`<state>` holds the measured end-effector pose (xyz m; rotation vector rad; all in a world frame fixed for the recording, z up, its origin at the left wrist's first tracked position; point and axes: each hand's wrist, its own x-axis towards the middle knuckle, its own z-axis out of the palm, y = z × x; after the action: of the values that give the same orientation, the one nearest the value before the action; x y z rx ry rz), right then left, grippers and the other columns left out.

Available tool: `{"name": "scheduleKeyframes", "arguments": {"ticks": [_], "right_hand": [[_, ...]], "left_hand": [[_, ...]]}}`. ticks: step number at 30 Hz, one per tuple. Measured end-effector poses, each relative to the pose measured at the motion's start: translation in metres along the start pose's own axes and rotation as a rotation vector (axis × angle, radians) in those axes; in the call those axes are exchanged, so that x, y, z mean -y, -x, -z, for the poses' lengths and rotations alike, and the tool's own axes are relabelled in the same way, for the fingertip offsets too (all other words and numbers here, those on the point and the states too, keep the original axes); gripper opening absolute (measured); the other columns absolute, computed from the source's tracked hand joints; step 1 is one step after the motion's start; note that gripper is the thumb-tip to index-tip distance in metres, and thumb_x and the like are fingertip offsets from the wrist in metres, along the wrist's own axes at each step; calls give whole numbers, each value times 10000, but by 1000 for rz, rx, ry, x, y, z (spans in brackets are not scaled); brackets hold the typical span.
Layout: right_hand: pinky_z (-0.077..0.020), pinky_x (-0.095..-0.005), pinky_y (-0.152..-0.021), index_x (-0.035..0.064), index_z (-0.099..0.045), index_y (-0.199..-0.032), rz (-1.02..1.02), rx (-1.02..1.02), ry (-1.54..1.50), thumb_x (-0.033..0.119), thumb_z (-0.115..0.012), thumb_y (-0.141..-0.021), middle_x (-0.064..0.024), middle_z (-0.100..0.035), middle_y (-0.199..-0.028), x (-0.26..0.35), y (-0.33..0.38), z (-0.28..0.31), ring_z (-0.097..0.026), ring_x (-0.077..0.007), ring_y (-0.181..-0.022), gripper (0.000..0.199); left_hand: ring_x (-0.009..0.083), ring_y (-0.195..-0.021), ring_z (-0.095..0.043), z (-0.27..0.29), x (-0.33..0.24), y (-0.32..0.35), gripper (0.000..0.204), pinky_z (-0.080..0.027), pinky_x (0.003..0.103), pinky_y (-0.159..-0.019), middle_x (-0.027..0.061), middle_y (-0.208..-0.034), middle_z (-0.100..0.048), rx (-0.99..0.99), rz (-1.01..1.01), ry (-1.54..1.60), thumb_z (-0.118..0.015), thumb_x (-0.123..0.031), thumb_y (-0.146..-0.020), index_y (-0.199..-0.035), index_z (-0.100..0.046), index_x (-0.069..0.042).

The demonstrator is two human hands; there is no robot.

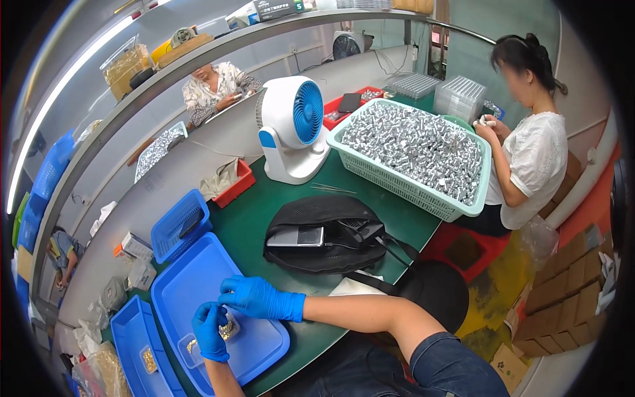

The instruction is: Inspecting and sorting small metal components at a manual workstation by picking them from a blue tray, examining them, and placing them into sorting containers.

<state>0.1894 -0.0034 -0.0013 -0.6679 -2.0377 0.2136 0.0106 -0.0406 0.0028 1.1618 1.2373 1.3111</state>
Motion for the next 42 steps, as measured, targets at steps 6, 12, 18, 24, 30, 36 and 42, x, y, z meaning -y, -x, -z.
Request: {"name": "scheduleKeyframes", "arguments": {"ticks": [6,12,18,24,30,36,42], "right_hand": [[-497,-343,-603,120,-595,-895,-51,-43,-86,169,-570,-801,-71,-535,-895,-3,3,-10,-589,-255,-770,109],[-490,-361,-593,101,-593,-920,-144,87,-157,210,-558,-847,-91,-571,-836,-6,9,-9,-594,-292,-709,135],[-486,-348,-592,100,-591,-945,-144,37,-159,240,-572,-850,-83,-572,-790,-6,4,-10,-597,-271,-703,170],[-479,-350,-589,92,-595,-891,-222,59,-205,238,-593,-829,-92,-568,-810,-7,5,-7,-587,-273,-694,159],[-478,-338,-597,92,-593,-879,-182,28,-234,226,-606,-813,-84,-544,-824,-7,2,-3,-579,-255,-717,150],[-484,-317,-600,101,-607,-883,-164,6,-153,207,-613,-818,-58,-550,-825,1,-1,1,-587,-230,-716,125],[-479,-326,-595,92,-606,-862,-193,33,-68,243,-593,-831,-71,-555,-807,-3,5,-8,-585,-245,-706,156]], "left_hand": [[88,-566,-504,1,0,-2,97,-393,216,-527,80,-748,-616,11,-9,-10,-557,-74,-857,-868,-606,9],[88,-580,-507,-4,4,0,92,-397,217,-541,77,-765,-619,-7,-27,-11,-563,-70,-857,-879,-604,9],[86,-589,-504,-4,-3,1,82,-393,214,-546,71,-771,-613,-44,-25,9,-564,-65,-856,-882,-597,6],[83,-595,-504,-7,-5,7,80,-393,212,-551,71,-777,-610,-63,2,-17,-569,-65,-851,-886,-595,3],[85,-605,-516,-7,-8,6,87,-407,213,-557,75,-779,-613,-35,24,-18,-573,-69,-850,-893,-595,3],[86,-589,-513,-7,-8,5,100,-406,216,-554,79,-765,-614,-38,52,27,-575,-86,-850,-881,-595,8],[90,-602,-522,-8,-7,5,90,-416,215,-563,83,-783,-619,-31,-8,10,-581,-72,-845,-887,-597,5]]}}
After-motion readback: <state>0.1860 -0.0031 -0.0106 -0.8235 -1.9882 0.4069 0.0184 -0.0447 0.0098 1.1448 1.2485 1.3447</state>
